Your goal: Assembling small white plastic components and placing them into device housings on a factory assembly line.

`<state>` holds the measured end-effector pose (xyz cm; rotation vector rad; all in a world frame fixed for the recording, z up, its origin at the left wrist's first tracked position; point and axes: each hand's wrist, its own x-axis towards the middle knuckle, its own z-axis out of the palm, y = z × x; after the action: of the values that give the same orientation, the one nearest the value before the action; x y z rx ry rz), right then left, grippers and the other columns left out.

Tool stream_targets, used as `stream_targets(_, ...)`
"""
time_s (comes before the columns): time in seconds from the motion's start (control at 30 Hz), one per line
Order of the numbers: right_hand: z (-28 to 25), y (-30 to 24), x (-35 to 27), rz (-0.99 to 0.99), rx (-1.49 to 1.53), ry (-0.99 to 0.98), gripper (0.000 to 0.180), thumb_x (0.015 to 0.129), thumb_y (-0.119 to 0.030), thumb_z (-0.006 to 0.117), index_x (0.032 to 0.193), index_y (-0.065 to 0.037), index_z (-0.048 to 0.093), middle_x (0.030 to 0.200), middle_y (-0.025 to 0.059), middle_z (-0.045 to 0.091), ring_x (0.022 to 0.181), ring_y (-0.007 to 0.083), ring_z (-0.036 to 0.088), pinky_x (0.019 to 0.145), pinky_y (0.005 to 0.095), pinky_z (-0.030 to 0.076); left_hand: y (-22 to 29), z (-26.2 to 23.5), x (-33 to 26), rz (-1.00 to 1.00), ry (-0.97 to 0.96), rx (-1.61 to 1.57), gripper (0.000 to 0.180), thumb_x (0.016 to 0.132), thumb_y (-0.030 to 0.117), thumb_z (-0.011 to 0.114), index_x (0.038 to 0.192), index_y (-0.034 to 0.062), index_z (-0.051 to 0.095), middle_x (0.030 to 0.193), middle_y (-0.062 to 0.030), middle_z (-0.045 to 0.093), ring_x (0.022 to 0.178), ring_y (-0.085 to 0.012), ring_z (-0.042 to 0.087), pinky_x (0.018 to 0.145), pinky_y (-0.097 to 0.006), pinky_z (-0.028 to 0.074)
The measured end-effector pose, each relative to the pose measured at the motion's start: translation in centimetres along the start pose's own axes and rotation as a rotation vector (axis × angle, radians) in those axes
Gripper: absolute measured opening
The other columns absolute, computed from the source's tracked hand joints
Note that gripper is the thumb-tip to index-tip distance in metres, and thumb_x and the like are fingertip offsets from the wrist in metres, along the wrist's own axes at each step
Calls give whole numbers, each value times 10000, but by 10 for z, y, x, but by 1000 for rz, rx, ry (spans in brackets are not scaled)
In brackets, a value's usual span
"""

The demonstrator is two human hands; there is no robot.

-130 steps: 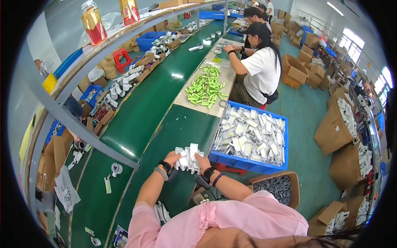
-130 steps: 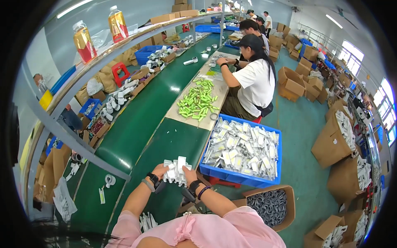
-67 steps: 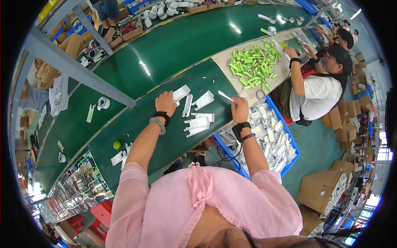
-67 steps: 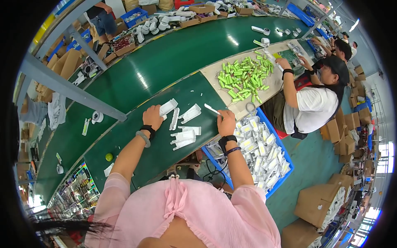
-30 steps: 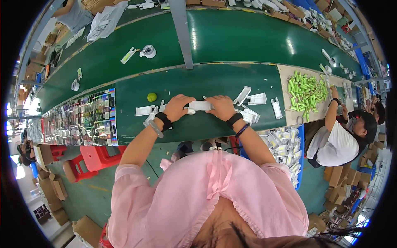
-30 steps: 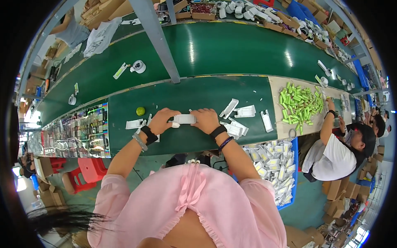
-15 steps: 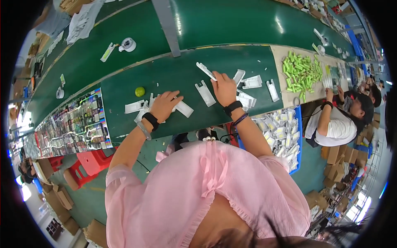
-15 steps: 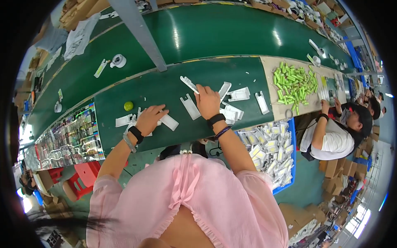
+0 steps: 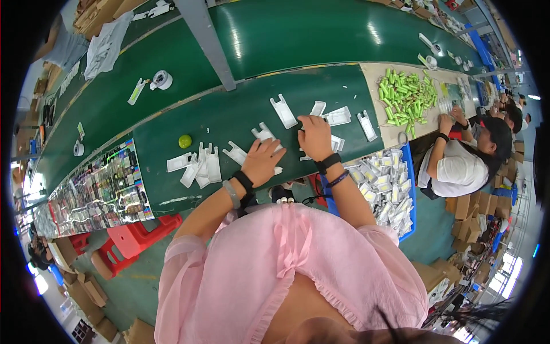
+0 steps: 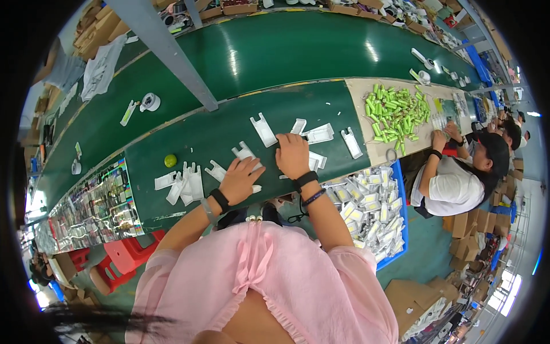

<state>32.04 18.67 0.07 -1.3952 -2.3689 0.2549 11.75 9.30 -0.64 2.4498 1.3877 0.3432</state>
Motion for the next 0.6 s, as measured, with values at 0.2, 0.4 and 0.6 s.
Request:
stream_targets(0.2,-30,53,-22,119,-9,167,290,740,-51,651,1023,-117,651,1048,63,632,1003,286,574,821,422,443,-12,-17,-8,35,69,-96,455,687,73,646,1141,95,615,1276,-125,537,1248,-316,452,1070,-493,316)
stream_targets(0.4,-30,77,3,109,-156,140,189,771,-88,601,948,-127,655,1048,54,647,984,259,606,799,424,458,22,-7,71,-21,97,-251,491,709,26,608,1196,76,583,1258,-112,550,1171,-319,505,1009,-444,391)
stream_targets(0.6,-21,98,-2,161,-288,-78,135,764,-141,609,870,-114,687,911,58,691,925,245,639,801,406,452,35,11,115,29,-43,-67,443,751,103,639,1192,78,611,1299,-118,528,1206,-313,481,1004,-447,400)
